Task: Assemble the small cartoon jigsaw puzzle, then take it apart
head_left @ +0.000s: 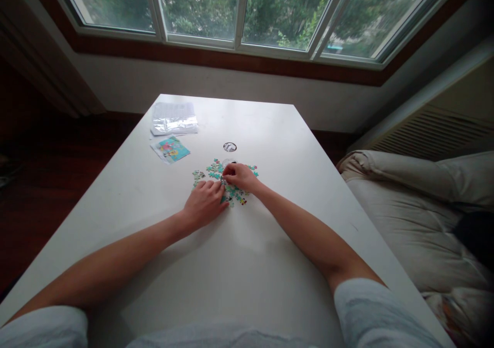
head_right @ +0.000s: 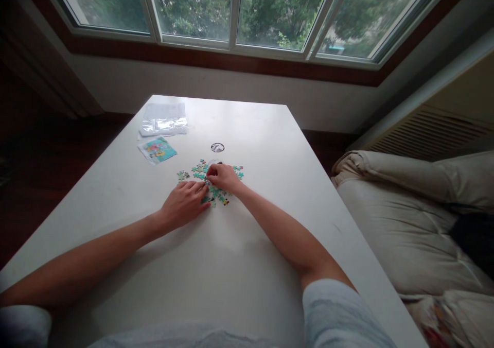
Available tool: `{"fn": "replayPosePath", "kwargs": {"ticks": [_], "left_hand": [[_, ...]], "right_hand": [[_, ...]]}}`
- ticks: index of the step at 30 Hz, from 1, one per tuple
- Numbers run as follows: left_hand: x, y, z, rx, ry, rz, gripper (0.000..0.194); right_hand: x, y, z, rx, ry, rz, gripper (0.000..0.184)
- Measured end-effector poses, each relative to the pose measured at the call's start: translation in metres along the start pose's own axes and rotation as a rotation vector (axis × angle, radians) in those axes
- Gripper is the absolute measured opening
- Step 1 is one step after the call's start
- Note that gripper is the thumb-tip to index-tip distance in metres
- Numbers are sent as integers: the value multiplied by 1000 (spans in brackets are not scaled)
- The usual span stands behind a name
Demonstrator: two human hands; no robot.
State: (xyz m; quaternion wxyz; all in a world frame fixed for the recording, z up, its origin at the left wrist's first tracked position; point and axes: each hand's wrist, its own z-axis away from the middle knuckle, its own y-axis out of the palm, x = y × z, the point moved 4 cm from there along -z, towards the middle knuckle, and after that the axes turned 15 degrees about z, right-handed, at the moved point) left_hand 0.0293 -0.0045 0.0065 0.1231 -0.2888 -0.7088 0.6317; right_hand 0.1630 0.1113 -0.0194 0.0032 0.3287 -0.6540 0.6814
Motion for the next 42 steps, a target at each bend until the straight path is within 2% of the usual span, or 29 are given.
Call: {"fn": "replayPosePath", "kwargs": {"ticks": [6,17,29,35,42], "left_hand": [[-1,1,0,-1,-2,-2,38],[-2,0,-1,-8,-6,6,36],[-3,-1,-1,-11,-11,-10,35],[-3,-5,-1,-7,-9,-21,33],[-2,-5,-1,-12,-12,6,30]], "right_hand": [[-9,-1,-1,34,-25,6,7],[0,-2,3,-8,-23,142,8],[-2,1,2,-35,-26,203,9],[-2,-1,5,-81,-28,173,8],[0,-2,5,-70,31,61,8]]}}
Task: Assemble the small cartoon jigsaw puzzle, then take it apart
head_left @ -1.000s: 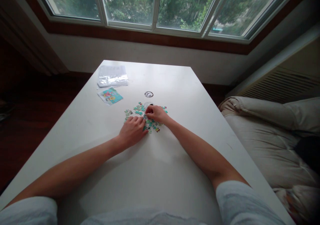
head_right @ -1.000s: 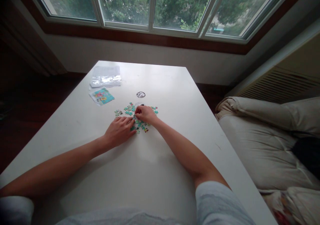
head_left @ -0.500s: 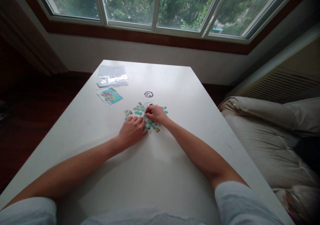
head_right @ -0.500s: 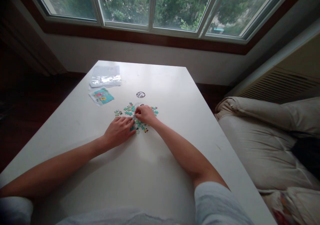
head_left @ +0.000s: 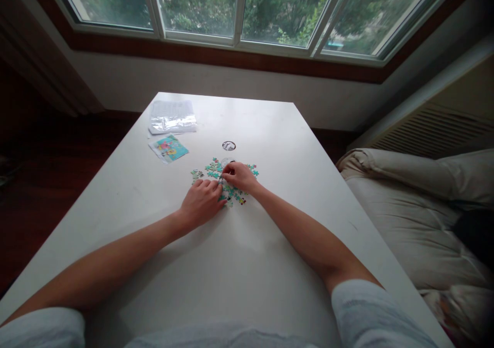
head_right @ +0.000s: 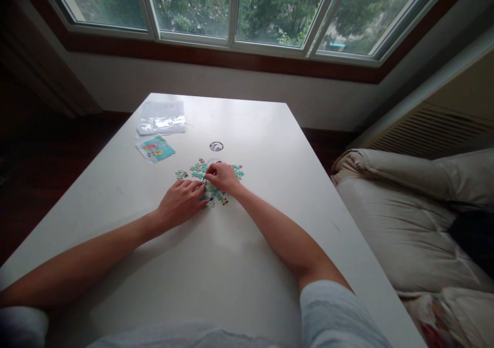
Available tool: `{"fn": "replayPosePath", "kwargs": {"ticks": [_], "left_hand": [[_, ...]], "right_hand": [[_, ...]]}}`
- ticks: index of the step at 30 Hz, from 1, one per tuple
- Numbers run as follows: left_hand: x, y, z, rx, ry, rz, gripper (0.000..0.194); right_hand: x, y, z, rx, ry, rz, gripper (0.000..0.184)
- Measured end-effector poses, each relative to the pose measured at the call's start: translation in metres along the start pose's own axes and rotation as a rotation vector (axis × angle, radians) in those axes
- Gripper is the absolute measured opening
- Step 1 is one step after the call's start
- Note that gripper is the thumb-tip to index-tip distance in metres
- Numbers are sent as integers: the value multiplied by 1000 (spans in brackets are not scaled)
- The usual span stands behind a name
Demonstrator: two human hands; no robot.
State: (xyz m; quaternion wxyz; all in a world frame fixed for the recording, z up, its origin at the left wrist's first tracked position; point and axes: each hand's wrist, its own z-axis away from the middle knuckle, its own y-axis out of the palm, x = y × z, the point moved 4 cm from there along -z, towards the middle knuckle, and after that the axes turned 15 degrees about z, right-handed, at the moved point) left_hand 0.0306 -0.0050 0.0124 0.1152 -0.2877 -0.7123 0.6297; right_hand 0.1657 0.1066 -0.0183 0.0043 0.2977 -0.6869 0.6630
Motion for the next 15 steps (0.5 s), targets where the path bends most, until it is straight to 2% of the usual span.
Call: {"fn": "replayPosePath", "kwargs": {"ticks": [3,10,15], "left_hand": [[0,0,0,-3,-2,11,29],[-1,0,-1,2,0,-16,30],[-1,-1,-1,-4,-3,-8,29]], "right_hand": [[1,2,0,17,6,-25,8],[6,2,-1,-43,-68,82,7],[5,4,-2,-30,-72,113,6]]}}
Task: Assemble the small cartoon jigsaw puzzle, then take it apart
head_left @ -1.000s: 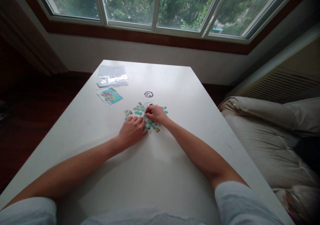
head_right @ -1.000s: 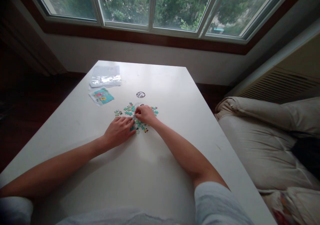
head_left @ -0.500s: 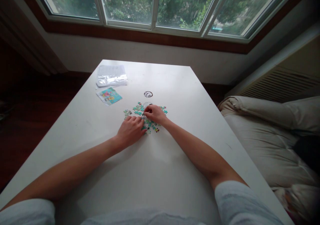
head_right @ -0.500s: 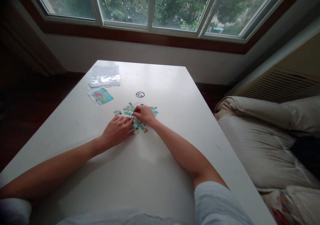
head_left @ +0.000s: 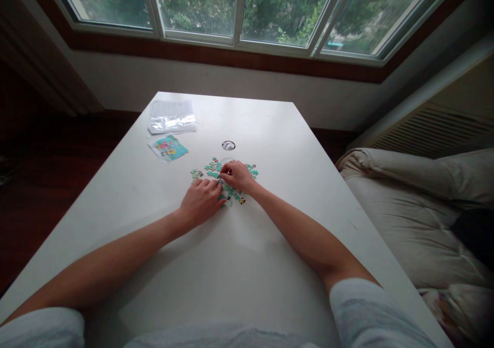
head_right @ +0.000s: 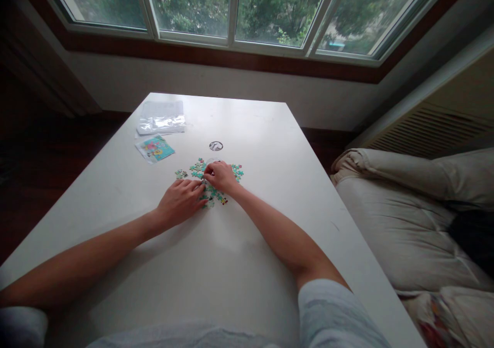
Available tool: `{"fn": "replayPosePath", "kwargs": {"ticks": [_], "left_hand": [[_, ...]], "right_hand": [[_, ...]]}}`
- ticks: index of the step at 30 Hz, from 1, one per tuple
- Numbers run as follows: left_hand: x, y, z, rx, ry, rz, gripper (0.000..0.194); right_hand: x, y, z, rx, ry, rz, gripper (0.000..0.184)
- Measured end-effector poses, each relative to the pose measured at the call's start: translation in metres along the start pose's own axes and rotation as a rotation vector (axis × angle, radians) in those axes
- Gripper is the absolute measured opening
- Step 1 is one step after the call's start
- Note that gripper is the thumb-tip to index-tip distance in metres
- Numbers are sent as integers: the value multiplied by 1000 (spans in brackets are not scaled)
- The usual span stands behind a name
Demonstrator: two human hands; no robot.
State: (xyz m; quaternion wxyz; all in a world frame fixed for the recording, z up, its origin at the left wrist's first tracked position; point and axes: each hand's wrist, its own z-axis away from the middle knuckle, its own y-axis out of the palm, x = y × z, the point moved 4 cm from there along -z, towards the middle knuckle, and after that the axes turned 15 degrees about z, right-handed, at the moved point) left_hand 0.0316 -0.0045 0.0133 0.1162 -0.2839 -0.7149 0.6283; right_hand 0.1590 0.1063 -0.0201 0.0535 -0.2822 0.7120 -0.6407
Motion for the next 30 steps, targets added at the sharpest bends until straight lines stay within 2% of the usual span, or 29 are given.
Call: {"fn": "replayPosePath", "kwargs": {"ticks": [3,10,16,20,25,30], "left_hand": [[3,-3,0,1,6,0,26],[15,-8,-1,9,-17,-19,17],[9,-8,-2,-18,5,-12,21],[1,-6,-2,4,70,36,20],[-7,1,-1,79,240,148,23],[-8,3,-1,89,289,172,24]], "right_hand": [[-3,-1,-1,-5,-1,-29,6],[-23,-11,0,-16,67,-247,8],[-37,-11,1,-29,72,-306,16],[-43,-11,0,-29,70,-278,19],[-45,-15,0,-47,47,-180,16],[-31,-17,6,-76,-31,28,12]]}}
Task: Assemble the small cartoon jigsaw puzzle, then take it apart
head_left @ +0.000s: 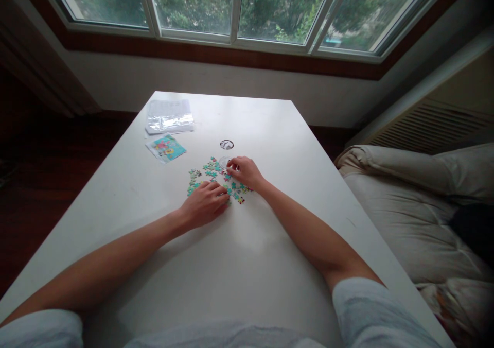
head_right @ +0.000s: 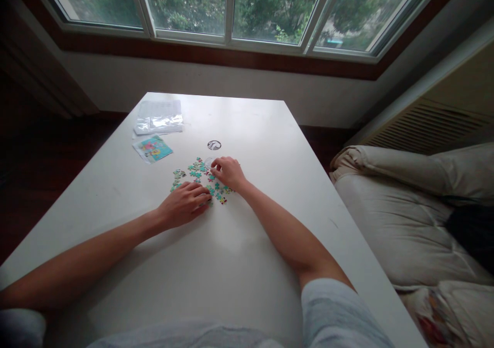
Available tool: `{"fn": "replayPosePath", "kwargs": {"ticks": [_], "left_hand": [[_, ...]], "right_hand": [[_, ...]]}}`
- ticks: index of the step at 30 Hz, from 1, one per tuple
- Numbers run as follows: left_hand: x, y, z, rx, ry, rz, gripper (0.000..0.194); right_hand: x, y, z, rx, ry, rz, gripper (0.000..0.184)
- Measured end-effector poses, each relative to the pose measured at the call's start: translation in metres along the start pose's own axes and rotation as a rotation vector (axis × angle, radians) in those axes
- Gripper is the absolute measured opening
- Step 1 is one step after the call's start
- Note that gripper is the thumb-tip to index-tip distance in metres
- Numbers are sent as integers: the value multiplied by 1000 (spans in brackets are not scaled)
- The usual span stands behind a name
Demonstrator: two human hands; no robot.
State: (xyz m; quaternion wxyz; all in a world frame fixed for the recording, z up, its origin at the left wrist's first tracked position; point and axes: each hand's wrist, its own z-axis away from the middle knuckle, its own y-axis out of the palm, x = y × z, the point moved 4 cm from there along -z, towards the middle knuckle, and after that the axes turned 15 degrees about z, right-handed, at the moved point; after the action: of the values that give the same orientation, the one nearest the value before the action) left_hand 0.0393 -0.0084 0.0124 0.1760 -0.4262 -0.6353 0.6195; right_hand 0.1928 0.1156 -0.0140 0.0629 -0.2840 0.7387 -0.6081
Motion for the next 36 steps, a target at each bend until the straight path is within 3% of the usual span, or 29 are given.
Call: {"fn": "replayPosePath", "kwargs": {"ticks": [6,12,15,20,29,36], "left_hand": [[-1,-3,-1,-38,-8,-8,25],[-3,-4,-1,-43,2,-4,28],[-4,-3,0,-30,11,7,29],[-6,2,2,-3,18,12,31],[-3,20,5,98,30,73,67],[3,28,10,189,13,88,73]], "right_hand": [[18,-1,7,19,-68,206,20],[17,-1,6,-32,-80,232,19],[14,-2,4,-69,-58,128,17],[6,2,1,-11,34,-182,19],[-10,21,-3,92,153,-642,22],[-9,10,-4,145,231,-820,28]]}}
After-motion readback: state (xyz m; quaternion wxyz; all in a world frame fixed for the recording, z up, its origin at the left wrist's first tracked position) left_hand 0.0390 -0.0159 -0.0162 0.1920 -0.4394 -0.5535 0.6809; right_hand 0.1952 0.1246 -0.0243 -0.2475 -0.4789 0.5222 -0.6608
